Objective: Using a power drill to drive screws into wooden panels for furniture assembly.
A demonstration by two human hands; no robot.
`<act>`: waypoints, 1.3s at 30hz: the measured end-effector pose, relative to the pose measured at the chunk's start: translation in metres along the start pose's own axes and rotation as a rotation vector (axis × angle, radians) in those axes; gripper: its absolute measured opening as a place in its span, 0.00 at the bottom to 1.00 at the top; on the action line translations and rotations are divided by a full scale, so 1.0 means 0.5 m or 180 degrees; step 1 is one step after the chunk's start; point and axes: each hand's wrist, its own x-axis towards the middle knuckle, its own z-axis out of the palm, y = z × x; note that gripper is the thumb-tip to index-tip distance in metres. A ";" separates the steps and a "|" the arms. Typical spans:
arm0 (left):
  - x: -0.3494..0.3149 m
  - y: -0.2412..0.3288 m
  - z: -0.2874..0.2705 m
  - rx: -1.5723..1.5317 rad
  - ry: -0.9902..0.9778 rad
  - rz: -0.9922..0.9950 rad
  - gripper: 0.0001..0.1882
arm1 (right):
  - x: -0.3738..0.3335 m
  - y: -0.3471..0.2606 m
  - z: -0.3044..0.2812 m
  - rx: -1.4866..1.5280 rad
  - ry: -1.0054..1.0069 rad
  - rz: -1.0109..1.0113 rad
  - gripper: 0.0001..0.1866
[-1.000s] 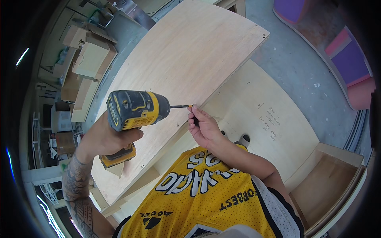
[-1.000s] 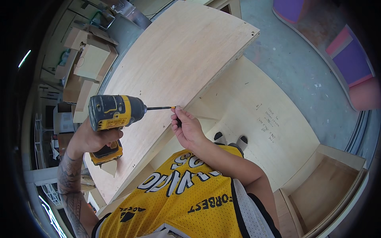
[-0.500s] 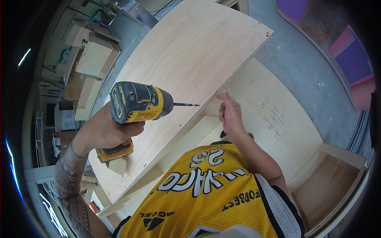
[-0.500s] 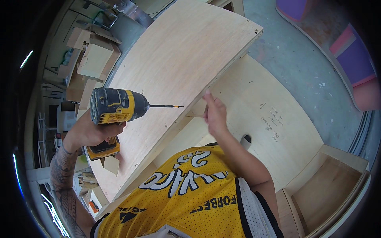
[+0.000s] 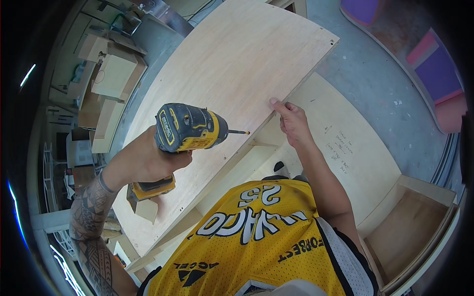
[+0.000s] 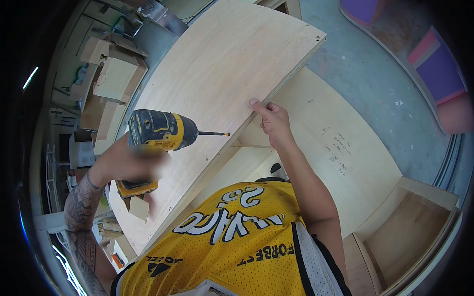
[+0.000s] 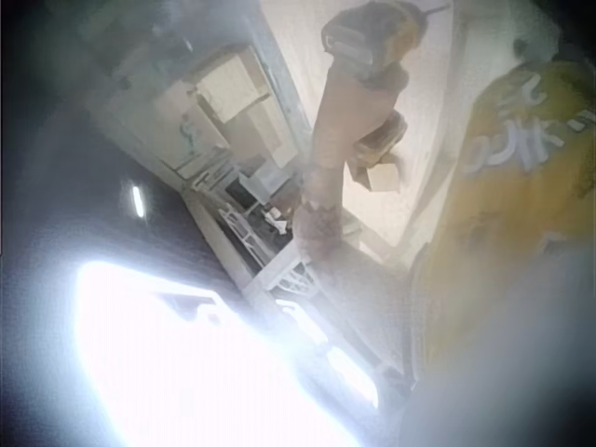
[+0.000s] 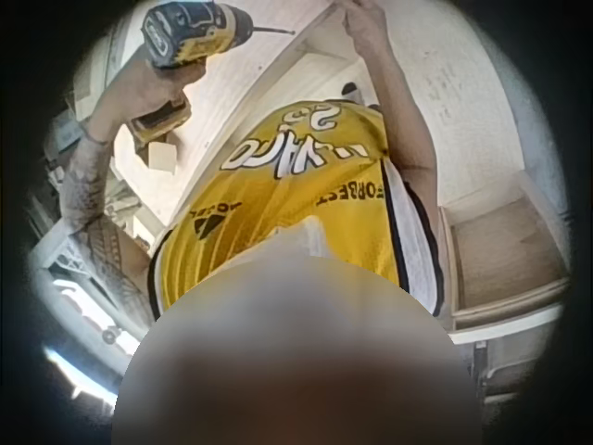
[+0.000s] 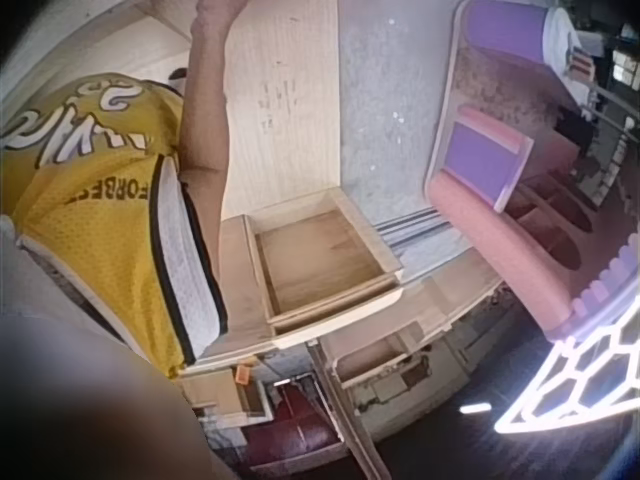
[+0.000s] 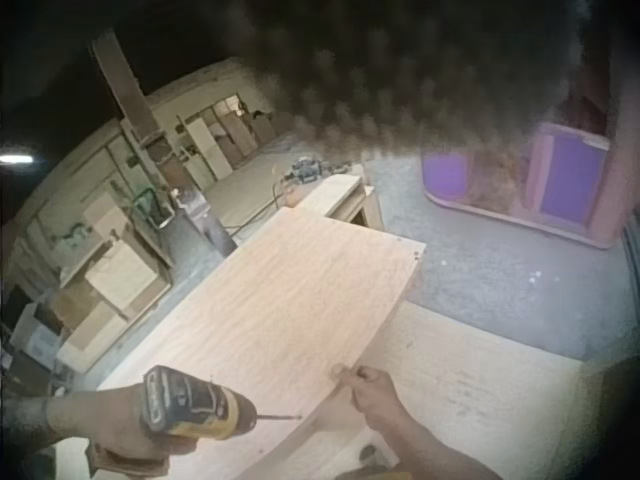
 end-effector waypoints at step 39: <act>0.271 0.488 0.133 -0.3585 0.1888 0.0291 0.21 | 0.353 -0.552 -0.446 0.0766 -0.1697 0.0591 0.06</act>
